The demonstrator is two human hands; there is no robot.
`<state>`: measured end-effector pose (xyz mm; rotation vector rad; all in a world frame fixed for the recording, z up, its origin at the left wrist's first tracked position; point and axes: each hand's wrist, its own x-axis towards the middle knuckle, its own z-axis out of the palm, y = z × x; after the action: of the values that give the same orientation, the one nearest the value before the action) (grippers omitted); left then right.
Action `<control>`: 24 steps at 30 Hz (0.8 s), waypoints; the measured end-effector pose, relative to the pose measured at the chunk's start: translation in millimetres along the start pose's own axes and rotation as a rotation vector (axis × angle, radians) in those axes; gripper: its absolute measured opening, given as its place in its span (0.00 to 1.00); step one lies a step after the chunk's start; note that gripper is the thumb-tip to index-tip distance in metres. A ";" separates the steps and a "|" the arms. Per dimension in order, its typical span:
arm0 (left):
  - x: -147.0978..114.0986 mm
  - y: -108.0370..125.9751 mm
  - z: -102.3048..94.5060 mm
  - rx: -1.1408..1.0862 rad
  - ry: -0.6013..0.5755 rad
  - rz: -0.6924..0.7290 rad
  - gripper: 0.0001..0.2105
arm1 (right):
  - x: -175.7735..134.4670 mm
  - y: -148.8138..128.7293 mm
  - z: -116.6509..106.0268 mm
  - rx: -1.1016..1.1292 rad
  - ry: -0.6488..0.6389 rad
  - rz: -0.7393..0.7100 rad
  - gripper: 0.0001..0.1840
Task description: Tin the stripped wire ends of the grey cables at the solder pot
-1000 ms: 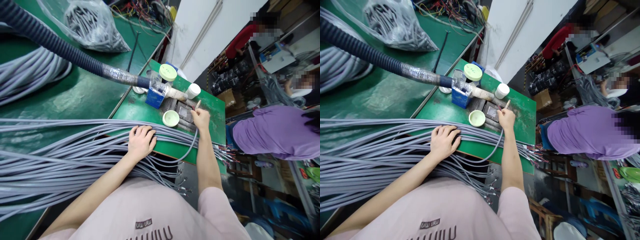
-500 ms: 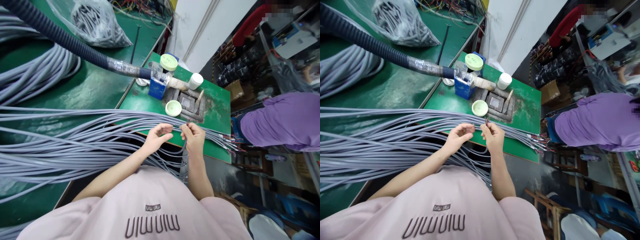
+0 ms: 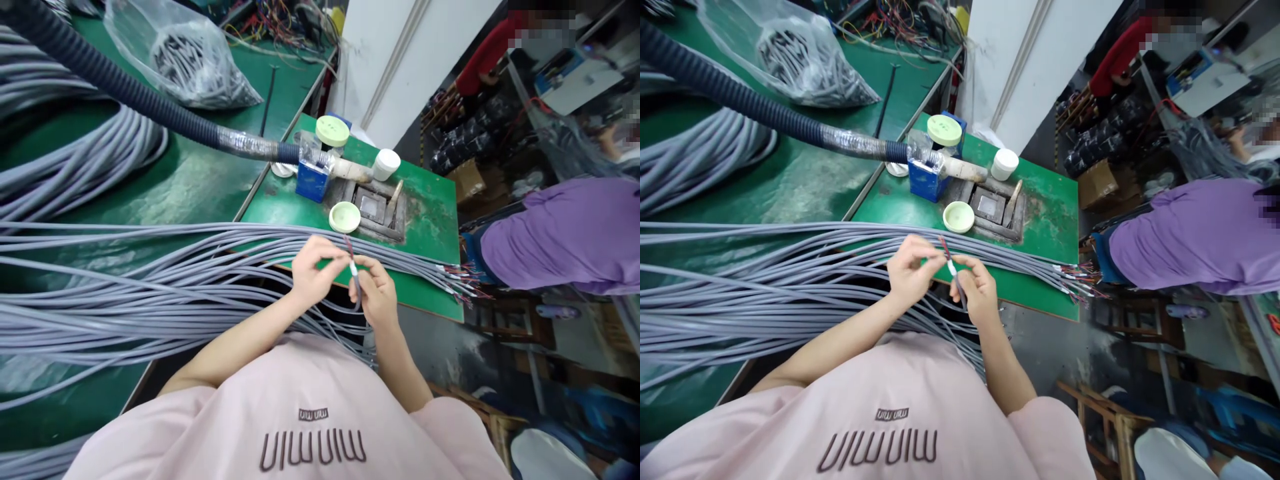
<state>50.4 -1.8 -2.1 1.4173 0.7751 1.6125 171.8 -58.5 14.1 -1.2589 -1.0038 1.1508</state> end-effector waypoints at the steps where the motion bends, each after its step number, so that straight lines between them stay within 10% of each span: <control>1: -1.5 0.6 -1.0 0.049 -0.083 0.086 0.08 | -2.0 0.8 -0.8 0.037 0.049 0.007 0.14; 5: -8.7 0.5 1.9 0.073 -0.250 0.205 0.09 | -5.1 -2.0 -2.7 0.128 0.156 0.029 0.13; 10: -13.8 -3.6 9.4 -0.184 -0.134 -0.198 0.12 | -4.5 -3.9 -1.1 0.132 0.183 0.028 0.14; 15: -21.1 -6.1 10.9 -0.580 -0.300 -0.615 0.13 | -8.6 -0.6 7.6 0.016 0.208 -0.052 0.14; 24: -18.0 3.8 6.1 -0.819 -0.200 -0.787 0.14 | -12.6 -6.6 17.6 -0.353 0.155 -0.271 0.12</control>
<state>55.9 -20.0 -6.2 0.5454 0.3830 0.9521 152.9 -67.6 22.6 -1.4115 -1.2521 0.6743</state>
